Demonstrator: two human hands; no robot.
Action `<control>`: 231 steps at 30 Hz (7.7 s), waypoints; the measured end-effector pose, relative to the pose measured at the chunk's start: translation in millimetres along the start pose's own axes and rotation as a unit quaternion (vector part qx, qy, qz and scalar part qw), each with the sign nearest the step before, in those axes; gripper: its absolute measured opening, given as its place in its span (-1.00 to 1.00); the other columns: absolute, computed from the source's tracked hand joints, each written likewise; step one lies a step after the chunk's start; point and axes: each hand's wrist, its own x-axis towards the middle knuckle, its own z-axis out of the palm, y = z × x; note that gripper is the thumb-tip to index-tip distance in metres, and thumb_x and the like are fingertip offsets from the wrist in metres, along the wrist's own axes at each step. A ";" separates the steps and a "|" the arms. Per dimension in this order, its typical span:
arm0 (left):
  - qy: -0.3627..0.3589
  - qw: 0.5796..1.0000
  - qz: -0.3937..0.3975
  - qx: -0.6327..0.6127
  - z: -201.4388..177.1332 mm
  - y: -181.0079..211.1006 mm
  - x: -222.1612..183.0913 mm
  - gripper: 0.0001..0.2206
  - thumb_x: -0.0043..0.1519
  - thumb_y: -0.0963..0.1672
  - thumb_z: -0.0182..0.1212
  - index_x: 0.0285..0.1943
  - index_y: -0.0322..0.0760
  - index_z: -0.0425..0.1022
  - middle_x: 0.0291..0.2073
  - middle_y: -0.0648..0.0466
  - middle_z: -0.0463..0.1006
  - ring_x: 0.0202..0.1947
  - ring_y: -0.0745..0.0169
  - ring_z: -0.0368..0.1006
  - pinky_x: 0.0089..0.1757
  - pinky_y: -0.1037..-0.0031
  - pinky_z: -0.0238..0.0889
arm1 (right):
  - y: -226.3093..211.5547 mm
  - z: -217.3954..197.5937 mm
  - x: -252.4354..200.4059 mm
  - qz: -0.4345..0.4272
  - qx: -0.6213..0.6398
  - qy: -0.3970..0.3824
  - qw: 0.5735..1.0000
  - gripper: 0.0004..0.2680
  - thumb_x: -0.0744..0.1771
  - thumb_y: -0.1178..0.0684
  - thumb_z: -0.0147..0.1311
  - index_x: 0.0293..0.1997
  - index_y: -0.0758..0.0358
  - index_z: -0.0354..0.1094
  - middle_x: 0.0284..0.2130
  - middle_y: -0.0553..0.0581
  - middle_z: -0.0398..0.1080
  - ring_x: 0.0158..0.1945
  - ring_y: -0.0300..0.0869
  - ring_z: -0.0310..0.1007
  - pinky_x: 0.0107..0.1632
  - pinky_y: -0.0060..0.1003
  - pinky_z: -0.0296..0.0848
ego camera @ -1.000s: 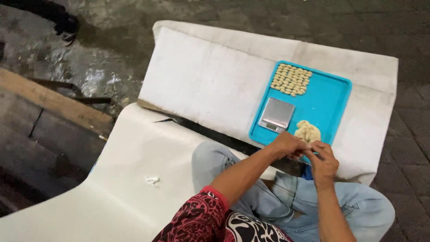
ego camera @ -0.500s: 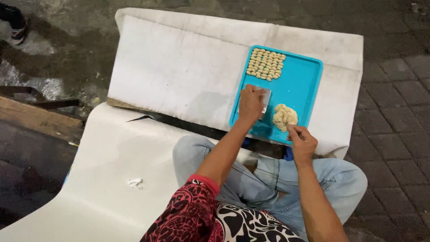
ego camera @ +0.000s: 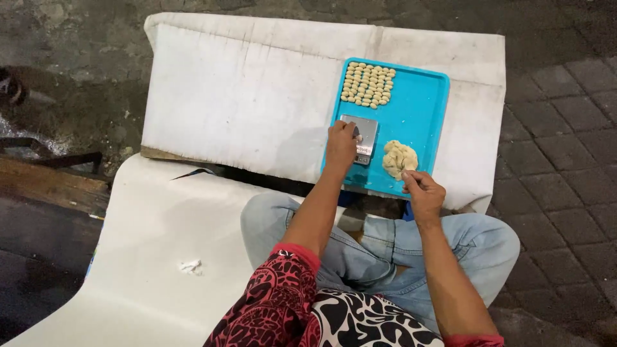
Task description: Weighing small portions of dough on a digital scale and rolling them into uniform balls by hand.
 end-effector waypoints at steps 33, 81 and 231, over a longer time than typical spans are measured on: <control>-0.256 0.920 -0.175 -0.239 -18.2 93.3 -57.8 -0.88 0.12 -0.07 0.35 -0.25 -0.08 0.72 -0.60 -0.01 0.63 -0.39 -0.01 0.64 -0.22 0.27 0.45 | -9.2 -3.4 1.2 0.167 0.125 0.000 0.978 -0.82 0.25 0.30 0.34 -0.10 0.42 0.55 -0.35 0.26 0.56 -0.32 -0.12 0.55 -0.19 -0.17 0.64; -0.324 0.559 -0.388 -0.657 -74.8 167.2 -54.9 -0.25 0.25 0.30 -0.08 0.22 -0.30 0.58 0.10 -0.19 0.62 0.07 -0.14 0.55 0.10 0.04 0.40 | -139.7 55.6 26.3 -0.229 -0.163 0.029 0.959 -0.48 0.48 -0.18 -0.43 0.62 0.21 -0.49 0.58 0.24 -0.41 0.60 0.26 -0.56 0.54 0.21 -0.59; -0.071 0.981 0.115 0.140 -20.0 23.1 5.2 -0.74 0.10 -0.16 0.44 -0.02 -0.26 0.64 -0.18 0.02 0.50 -0.17 -0.01 0.57 -0.05 0.32 0.41 | -43.4 -22.2 -13.8 0.133 -0.108 0.021 0.985 -0.89 0.34 0.11 0.27 -0.09 0.22 0.62 -0.43 0.20 0.58 -0.33 -0.16 0.58 -0.25 -0.24 0.56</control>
